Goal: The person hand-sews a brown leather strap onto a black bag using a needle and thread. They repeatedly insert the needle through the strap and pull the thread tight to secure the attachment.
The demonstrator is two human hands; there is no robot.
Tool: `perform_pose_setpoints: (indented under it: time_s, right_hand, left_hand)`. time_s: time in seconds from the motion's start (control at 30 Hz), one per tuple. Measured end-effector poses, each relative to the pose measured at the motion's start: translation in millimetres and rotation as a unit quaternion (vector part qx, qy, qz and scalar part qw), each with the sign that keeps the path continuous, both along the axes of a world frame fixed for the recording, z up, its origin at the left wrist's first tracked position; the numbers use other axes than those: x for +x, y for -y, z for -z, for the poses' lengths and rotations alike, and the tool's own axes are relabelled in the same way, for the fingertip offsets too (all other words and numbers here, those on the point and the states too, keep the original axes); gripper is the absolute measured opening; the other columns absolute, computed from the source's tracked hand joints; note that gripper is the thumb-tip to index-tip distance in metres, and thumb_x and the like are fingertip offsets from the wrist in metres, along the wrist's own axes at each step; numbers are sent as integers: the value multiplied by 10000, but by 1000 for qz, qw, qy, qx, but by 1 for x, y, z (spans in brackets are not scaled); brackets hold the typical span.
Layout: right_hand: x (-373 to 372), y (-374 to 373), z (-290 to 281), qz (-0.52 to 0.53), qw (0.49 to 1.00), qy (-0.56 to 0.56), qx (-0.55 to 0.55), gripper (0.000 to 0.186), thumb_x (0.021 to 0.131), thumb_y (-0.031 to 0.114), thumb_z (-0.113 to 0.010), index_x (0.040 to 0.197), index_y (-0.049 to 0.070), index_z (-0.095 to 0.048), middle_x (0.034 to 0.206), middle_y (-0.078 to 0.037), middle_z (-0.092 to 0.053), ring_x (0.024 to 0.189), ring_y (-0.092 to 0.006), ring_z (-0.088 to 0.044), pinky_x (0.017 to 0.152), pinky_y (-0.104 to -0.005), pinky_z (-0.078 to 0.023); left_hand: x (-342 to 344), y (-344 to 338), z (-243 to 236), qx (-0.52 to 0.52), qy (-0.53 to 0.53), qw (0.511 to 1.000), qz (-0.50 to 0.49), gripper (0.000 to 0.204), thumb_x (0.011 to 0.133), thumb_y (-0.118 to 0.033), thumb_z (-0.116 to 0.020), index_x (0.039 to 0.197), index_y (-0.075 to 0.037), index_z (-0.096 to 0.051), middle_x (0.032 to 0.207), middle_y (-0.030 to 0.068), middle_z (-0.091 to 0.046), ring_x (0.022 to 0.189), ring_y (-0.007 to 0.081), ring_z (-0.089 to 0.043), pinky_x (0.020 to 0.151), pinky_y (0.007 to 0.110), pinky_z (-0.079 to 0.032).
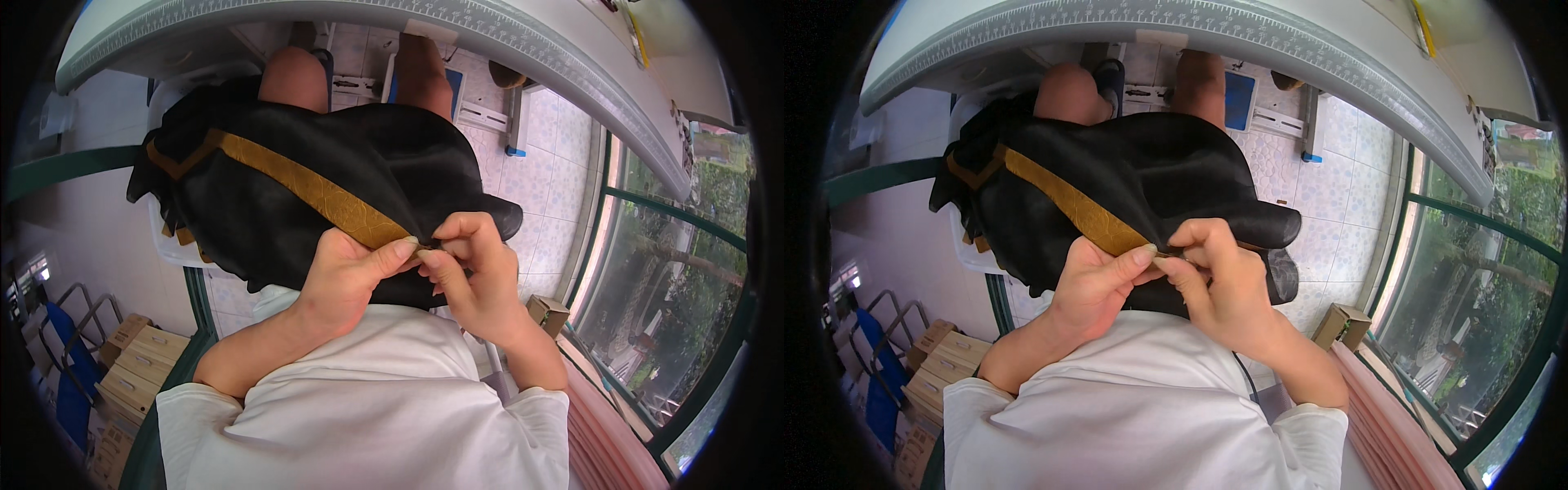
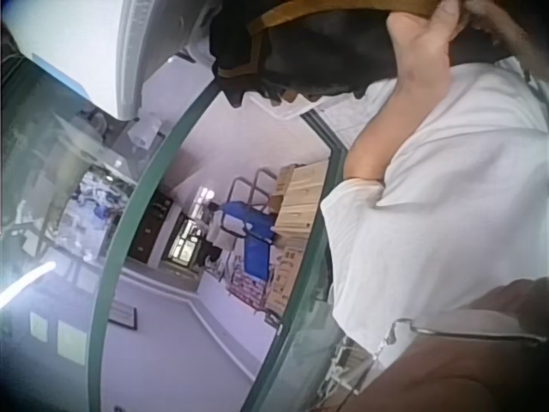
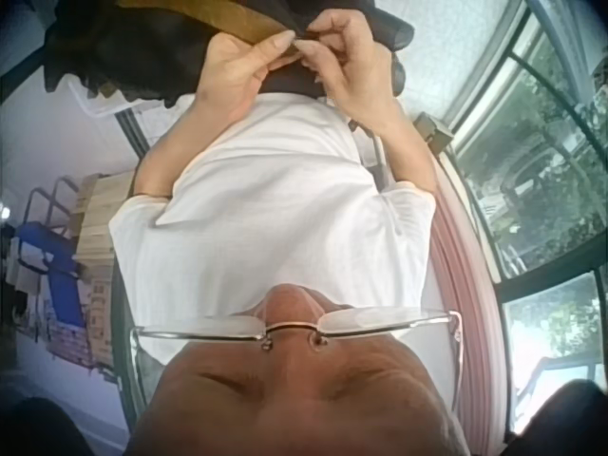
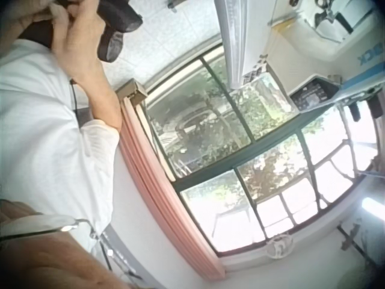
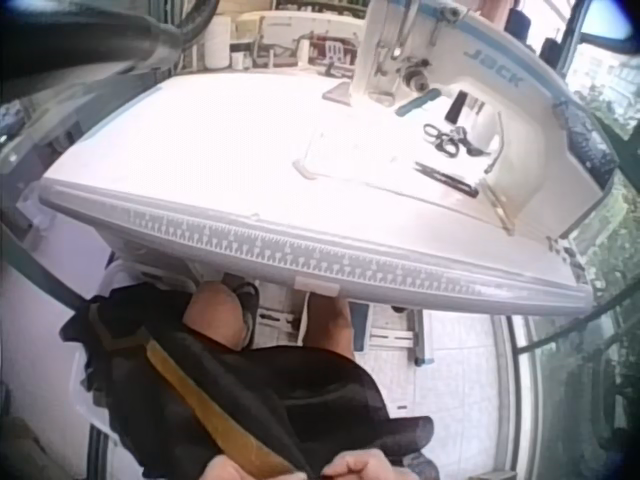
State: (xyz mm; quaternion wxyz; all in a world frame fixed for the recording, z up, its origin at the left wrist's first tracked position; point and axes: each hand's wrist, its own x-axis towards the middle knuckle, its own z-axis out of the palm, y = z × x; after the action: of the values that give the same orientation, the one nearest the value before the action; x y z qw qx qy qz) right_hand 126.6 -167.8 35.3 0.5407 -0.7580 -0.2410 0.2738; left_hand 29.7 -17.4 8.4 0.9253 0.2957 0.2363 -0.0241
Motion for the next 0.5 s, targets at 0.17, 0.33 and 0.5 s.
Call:
perform_pose_setpoints:
  time_s: [0.17, 0.33, 0.5]
  right_hand:
    - [13, -9, -7, -138, 917, 362, -91, 148, 853, 38, -709, 889, 25, -566, 660, -70, -558, 526, -220, -571, 497, -298, -475]
    - [26, -15, -25, -122, 949, 291, -29, 116, 909, 7, -667, 994, 30, -592, 891, -78, -657, 635, -191, -644, 487, -296, -481]
    - [104, 70, -148, -5, 931, 307, 197, 205, 1040, 160, -542, 991, -39, -550, 849, -71, -543, 765, -192, -557, 692, -327, -490]
  left_hand:
    - [1, 3, 4, 158, 8, 987, 0, 175, 983, -11, -614, 1100, 104, -673, 1039, 135, -722, 964, 188, -698, 905, 334, -590]
    - [4, 3, 0, 52, -17, 998, 2, 197, 993, -8, -591, 1138, 108, -656, 1109, 138, -708, 1009, 199, -694, 965, 378, -580]
    - [4, -4, 1, -82, 16, 996, -2, 253, 1029, -48, -532, 1192, 130, -609, 1220, 178, -669, 1104, 232, -669, 1021, 500, -543]
